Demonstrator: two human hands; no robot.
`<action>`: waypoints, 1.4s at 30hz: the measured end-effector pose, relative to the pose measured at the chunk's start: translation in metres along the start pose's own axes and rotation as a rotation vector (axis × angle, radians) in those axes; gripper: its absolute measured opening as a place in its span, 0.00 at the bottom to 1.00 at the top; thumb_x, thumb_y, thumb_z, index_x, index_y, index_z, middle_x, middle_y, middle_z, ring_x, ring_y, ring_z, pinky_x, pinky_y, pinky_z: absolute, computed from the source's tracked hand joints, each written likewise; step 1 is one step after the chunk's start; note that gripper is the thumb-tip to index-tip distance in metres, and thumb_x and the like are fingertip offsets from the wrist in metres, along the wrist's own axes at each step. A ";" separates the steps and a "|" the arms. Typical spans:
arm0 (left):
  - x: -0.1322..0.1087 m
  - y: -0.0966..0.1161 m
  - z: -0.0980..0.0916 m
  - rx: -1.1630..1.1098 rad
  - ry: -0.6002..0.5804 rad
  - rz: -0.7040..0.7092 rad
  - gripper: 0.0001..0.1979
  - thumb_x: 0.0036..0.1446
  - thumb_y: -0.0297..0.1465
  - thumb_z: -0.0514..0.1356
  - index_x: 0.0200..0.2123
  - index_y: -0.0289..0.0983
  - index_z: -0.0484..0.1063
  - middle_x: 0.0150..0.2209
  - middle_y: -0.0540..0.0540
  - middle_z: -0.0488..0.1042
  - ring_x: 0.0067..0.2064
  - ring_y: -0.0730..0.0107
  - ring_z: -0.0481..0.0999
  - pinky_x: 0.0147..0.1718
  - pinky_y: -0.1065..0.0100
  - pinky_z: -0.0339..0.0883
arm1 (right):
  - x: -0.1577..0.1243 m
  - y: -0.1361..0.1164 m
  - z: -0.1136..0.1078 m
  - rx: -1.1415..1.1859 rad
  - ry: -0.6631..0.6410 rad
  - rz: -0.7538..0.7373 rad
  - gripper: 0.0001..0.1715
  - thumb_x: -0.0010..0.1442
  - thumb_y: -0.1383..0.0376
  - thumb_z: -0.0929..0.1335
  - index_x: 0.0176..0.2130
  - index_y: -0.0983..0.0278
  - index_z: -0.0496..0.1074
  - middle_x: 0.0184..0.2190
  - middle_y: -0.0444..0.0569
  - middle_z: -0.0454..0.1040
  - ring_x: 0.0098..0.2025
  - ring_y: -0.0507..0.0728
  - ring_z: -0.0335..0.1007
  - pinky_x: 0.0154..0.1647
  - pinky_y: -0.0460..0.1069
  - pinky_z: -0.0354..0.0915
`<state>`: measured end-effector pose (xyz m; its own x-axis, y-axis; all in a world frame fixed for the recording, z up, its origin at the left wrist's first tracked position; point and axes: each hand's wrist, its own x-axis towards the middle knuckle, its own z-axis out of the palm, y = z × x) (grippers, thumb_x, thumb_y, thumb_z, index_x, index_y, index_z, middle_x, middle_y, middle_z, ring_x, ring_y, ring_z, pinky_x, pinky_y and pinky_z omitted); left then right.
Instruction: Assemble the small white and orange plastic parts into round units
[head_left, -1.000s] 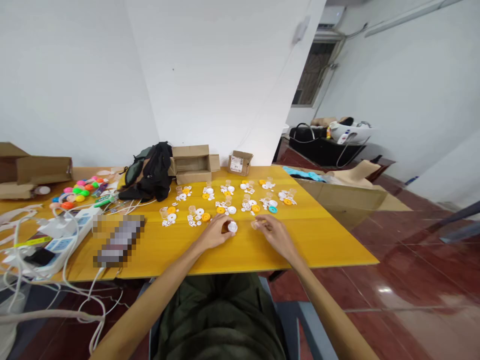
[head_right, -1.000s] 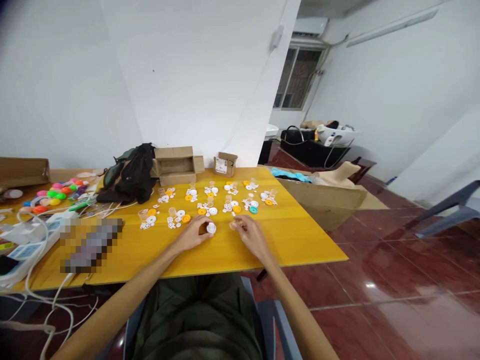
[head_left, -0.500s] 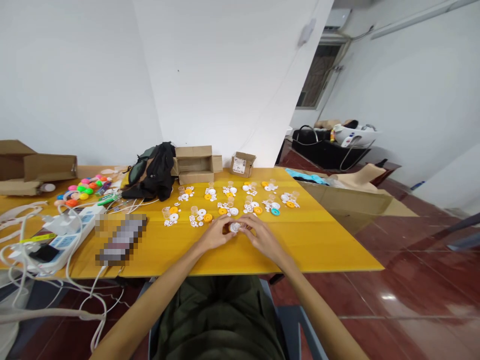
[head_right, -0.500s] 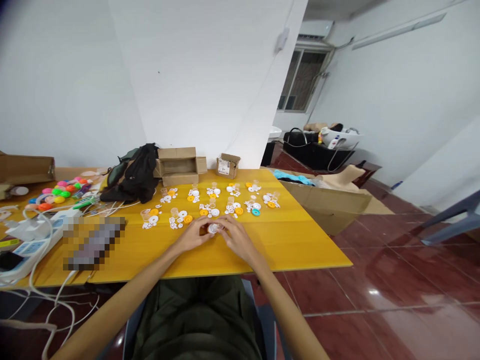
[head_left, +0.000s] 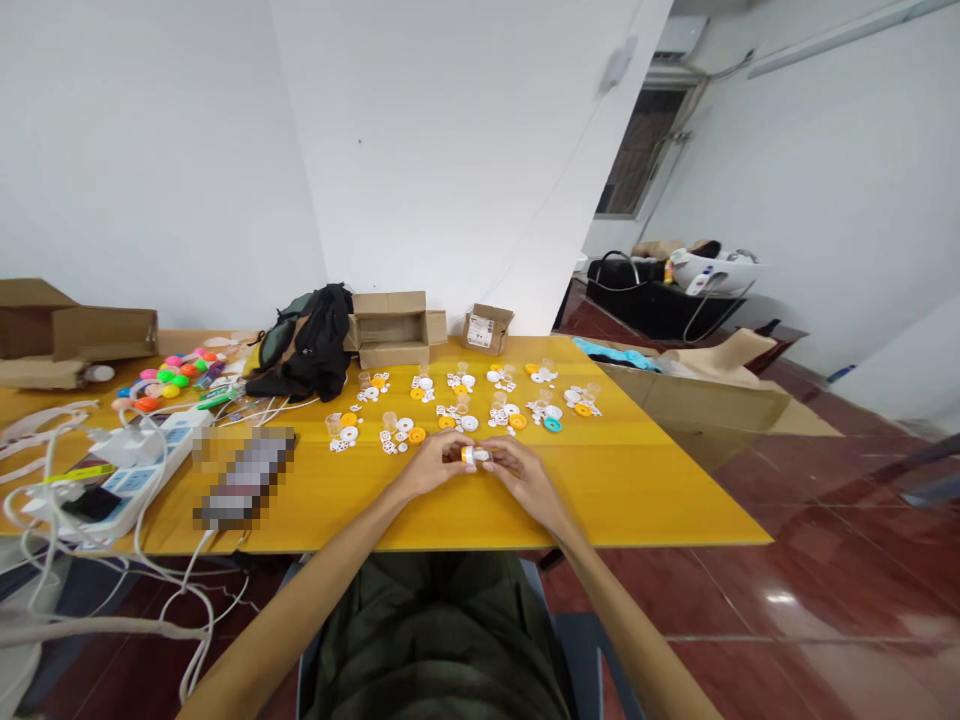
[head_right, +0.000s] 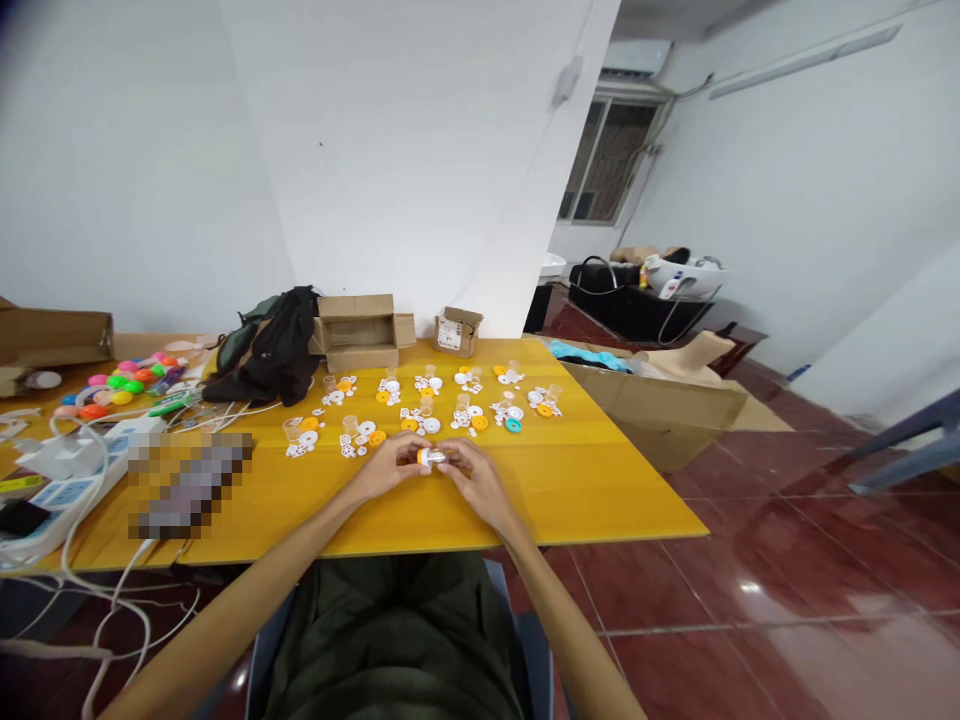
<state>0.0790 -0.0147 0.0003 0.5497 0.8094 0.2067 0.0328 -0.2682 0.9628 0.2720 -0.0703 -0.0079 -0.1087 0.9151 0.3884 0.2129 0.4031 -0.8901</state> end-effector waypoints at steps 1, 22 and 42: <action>0.000 -0.001 0.000 -0.011 -0.003 -0.014 0.18 0.46 0.36 0.73 0.40 0.36 0.77 0.38 0.46 0.77 0.37 0.68 0.74 0.41 0.66 0.68 | 0.000 0.000 0.000 0.012 0.004 0.005 0.14 0.60 0.54 0.70 0.44 0.57 0.75 0.45 0.50 0.78 0.45 0.59 0.77 0.50 0.55 0.73; -0.001 0.005 -0.003 -0.102 -0.060 -0.075 0.23 0.47 0.44 0.72 0.43 0.35 0.79 0.44 0.41 0.81 0.45 0.58 0.78 0.51 0.59 0.68 | -0.001 -0.011 0.000 -0.104 -0.006 -0.120 0.09 0.64 0.57 0.68 0.41 0.57 0.75 0.41 0.50 0.78 0.44 0.59 0.75 0.48 0.55 0.73; -0.001 0.006 -0.003 -0.133 -0.061 -0.101 0.29 0.42 0.43 0.74 0.46 0.35 0.78 0.42 0.42 0.81 0.43 0.60 0.79 0.49 0.60 0.70 | 0.000 -0.008 0.000 -0.127 -0.001 -0.032 0.11 0.62 0.56 0.69 0.43 0.58 0.75 0.42 0.49 0.79 0.43 0.59 0.77 0.48 0.55 0.74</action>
<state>0.0764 -0.0158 0.0068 0.5989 0.7944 0.1009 -0.0178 -0.1127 0.9935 0.2701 -0.0735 -0.0011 -0.1181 0.9019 0.4154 0.3307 0.4302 -0.8400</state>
